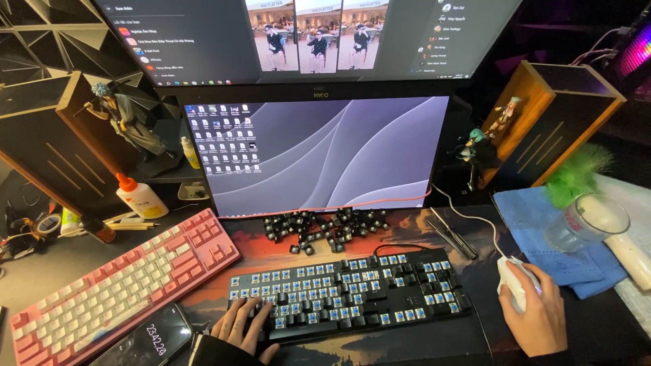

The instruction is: Installing individual keycaps onto the switches of a mechanical keyboard frame.

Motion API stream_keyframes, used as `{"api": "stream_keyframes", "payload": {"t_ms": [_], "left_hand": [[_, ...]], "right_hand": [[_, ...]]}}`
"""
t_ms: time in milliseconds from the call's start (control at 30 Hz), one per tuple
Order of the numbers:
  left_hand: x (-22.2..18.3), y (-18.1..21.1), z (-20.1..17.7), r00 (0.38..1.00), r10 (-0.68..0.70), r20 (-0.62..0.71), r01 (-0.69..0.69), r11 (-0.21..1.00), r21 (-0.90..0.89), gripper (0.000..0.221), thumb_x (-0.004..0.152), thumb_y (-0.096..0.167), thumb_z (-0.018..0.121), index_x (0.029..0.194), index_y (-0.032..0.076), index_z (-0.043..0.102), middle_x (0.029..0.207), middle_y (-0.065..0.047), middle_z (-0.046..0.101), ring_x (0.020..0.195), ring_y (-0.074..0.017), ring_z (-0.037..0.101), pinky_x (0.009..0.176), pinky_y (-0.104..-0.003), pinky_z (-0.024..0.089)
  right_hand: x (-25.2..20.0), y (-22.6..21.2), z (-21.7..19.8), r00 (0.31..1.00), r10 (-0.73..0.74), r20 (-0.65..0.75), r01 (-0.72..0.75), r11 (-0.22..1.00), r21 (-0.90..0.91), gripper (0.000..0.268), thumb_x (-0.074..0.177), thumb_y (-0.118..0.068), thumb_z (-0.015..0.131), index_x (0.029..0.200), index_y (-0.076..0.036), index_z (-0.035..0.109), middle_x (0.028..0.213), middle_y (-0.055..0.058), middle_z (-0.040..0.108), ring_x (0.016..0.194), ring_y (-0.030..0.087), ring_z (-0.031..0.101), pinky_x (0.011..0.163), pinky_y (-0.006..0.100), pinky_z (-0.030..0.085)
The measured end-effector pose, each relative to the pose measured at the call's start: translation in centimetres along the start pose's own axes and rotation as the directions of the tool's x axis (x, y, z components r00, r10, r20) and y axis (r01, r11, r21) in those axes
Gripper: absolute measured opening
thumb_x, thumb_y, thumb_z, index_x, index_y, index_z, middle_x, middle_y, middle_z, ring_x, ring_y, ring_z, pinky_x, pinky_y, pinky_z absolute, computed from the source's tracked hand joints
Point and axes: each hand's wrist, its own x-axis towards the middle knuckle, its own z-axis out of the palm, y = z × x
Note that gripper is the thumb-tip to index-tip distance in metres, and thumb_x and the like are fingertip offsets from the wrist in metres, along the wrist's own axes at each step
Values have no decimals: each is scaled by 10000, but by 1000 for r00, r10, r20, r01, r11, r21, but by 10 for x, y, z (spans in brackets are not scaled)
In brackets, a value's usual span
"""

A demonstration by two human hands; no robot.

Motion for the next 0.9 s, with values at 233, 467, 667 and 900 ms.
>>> {"api": "stream_keyframes", "payload": {"t_ms": [233,467,667,900], "left_hand": [[0,1,7,996,29,-83,-28,1000,14,1150,978,966,822,1883,447,338,1915,51,375,1780,-313,324,1327,-590,440],[-4,8,-20,998,24,-52,-26,999,-43,1176,979,883,891,1896,424,314,1922,82,382,1789,-297,310,1347,-568,416],[-11,17,-53,989,69,-129,-74,997,-35,1161,1000,823,876,1902,325,340,1847,-13,486,1730,-330,406,1290,-559,473],[-9,23,-48,817,74,-572,-152,984,-90,1060,860,755,906,1726,205,638,1637,-80,720,1578,-376,662,1182,-540,572]], "right_hand": [[0,3,2,1000,-11,1,11,1000,-1,608,1019,-196,819,1620,-284,802,1691,107,682,1477,441,698,1034,667,623],[-5,3,6,997,-40,-70,38,999,-20,615,1001,-153,846,1603,-275,827,1695,117,706,1454,465,721,1044,673,603],[-4,10,11,997,-53,-60,51,998,-41,616,1004,-147,862,1614,-233,845,1673,162,716,1417,491,737,1057,687,630],[-14,57,49,966,-212,-148,207,977,-46,704,1015,-171,886,1715,-239,849,1740,185,749,1475,482,768,1246,648,627]]}}
